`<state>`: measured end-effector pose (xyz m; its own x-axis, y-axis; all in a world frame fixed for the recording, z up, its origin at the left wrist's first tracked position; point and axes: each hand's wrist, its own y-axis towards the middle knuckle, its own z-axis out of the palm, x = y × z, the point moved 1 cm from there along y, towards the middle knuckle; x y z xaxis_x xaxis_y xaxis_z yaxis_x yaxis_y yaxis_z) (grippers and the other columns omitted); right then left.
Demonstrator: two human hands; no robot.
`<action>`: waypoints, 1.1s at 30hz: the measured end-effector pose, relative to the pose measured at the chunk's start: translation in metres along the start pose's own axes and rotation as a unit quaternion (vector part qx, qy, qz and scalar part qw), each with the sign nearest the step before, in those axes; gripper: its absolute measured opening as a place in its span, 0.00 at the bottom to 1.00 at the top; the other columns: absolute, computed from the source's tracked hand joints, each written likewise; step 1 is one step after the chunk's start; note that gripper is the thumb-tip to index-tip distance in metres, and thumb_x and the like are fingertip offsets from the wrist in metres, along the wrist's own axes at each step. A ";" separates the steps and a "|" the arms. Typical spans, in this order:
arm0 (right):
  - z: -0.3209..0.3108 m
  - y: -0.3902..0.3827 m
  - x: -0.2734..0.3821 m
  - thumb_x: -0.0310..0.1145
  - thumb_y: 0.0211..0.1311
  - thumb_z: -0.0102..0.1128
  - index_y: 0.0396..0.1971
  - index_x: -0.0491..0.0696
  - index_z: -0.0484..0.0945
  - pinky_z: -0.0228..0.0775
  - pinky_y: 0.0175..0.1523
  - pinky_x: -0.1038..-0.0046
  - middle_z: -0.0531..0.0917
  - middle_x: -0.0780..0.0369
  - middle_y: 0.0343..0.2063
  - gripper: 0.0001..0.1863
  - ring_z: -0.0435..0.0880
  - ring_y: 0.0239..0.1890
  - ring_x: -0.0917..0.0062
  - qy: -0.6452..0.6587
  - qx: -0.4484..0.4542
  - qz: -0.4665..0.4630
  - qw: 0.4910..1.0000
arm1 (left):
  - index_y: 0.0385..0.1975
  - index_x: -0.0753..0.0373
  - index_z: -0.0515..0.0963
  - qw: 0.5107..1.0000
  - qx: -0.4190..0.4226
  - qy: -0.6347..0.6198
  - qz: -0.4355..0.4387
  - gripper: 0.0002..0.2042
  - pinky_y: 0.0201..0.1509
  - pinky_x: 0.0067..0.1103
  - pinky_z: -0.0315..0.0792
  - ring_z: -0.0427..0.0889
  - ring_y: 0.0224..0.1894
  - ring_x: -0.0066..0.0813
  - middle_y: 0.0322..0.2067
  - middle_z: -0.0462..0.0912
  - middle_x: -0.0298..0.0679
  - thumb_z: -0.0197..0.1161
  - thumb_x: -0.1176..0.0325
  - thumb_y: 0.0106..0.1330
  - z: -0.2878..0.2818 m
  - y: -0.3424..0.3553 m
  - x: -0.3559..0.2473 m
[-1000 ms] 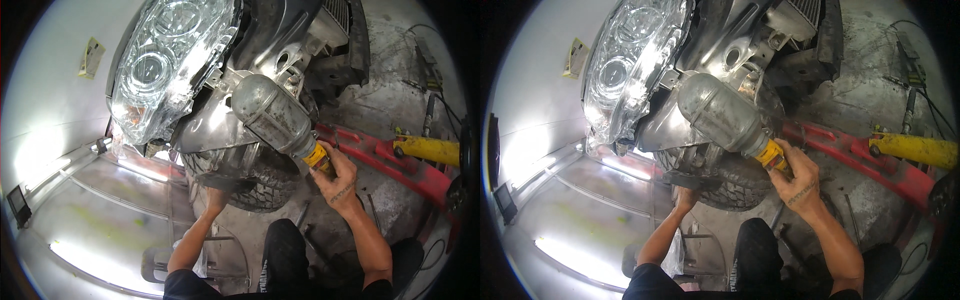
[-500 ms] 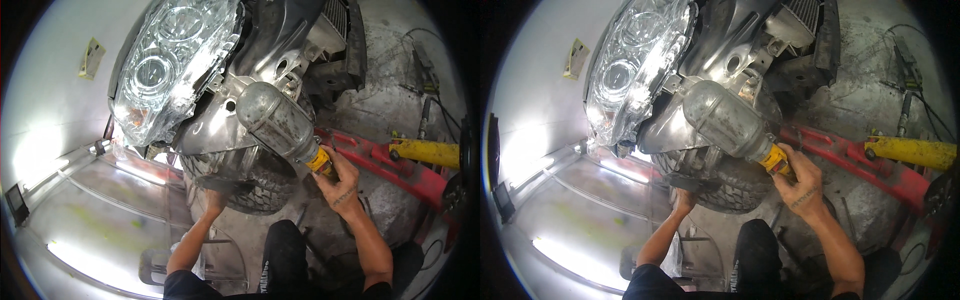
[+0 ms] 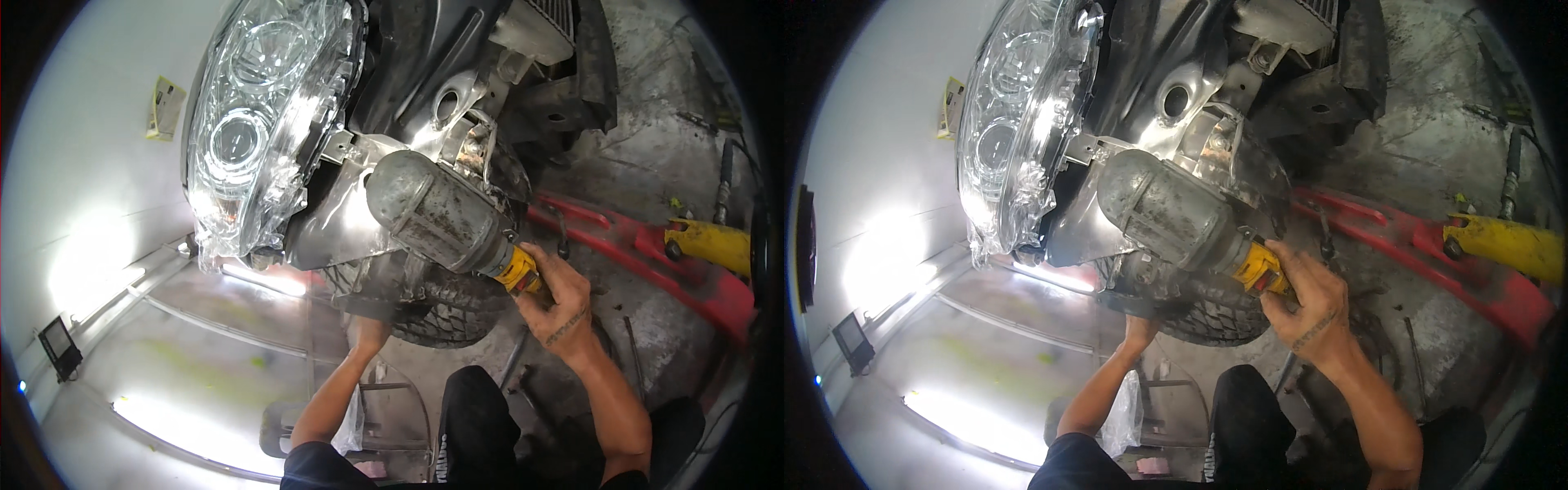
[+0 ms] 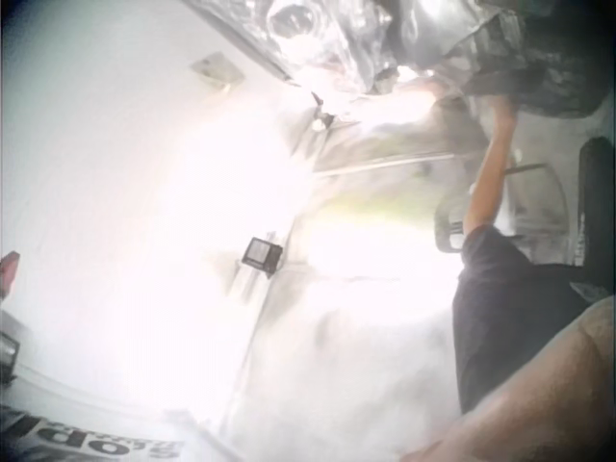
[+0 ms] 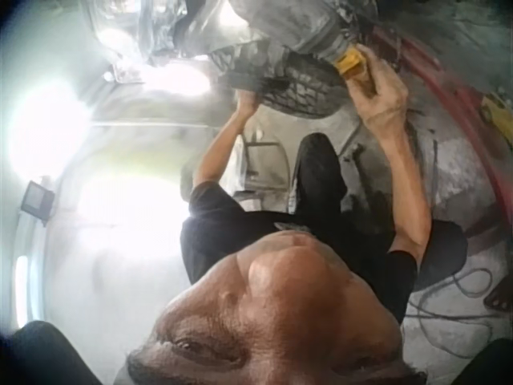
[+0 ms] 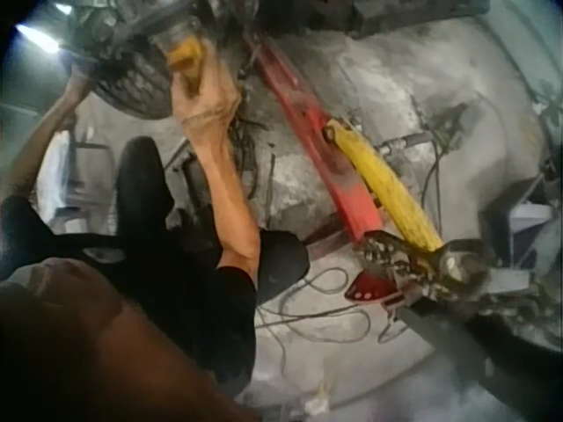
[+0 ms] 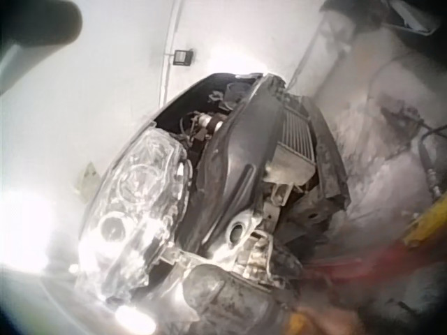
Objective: The person uses a hammer and a metal rod to straighten or align damaged body panels on a vehicle, occasionally using a heat gun or sander to work the material.
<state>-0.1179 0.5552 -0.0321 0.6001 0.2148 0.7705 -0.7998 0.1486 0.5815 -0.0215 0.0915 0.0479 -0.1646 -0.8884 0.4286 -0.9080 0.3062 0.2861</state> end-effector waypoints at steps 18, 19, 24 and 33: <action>-0.001 0.008 -0.006 0.22 0.48 0.67 0.55 0.39 0.78 0.80 0.43 0.65 0.86 0.51 0.37 0.28 0.89 0.39 0.61 0.057 0.053 0.002 0.997 | 0.40 0.63 0.84 0.992 0.100 0.074 -0.020 0.13 0.46 0.44 0.74 0.83 0.42 0.56 0.37 0.85 0.52 0.68 0.72 0.53 -0.005 0.004 0.008; 0.000 0.009 -0.003 0.22 0.48 0.67 0.55 0.39 0.78 0.80 0.43 0.65 0.86 0.51 0.37 0.28 0.89 0.39 0.61 0.056 0.056 -0.003 0.997 | 0.38 0.63 0.85 0.992 0.084 0.096 -0.019 0.12 0.45 0.44 0.74 0.83 0.40 0.55 0.35 0.85 0.52 0.69 0.72 0.53 -0.005 0.001 0.013; -0.011 0.001 -0.004 0.23 0.49 0.68 0.54 0.37 0.78 0.80 0.48 0.63 0.86 0.49 0.40 0.27 0.89 0.42 0.59 0.041 0.073 0.024 0.996 | 0.35 0.56 0.86 0.999 0.043 0.022 -0.022 0.09 0.74 0.53 0.57 0.81 0.40 0.51 0.35 0.85 0.42 0.67 0.73 0.54 -0.004 0.009 0.005; -0.041 -0.017 0.011 0.28 0.48 0.70 0.54 0.37 0.79 0.78 0.52 0.65 0.86 0.49 0.41 0.29 0.88 0.46 0.60 0.034 0.216 0.100 0.971 | 0.62 0.63 0.75 0.999 0.016 0.015 -0.045 0.28 0.72 0.46 0.56 0.69 0.65 0.55 0.58 0.77 0.53 0.67 0.73 0.57 0.024 -0.030 0.025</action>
<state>-0.0984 0.5948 -0.0441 0.4194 0.2628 0.8689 -0.8124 -0.3184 0.4885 -0.0076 0.0521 0.0295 -0.0700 -0.9011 0.4280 -0.9304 0.2137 0.2978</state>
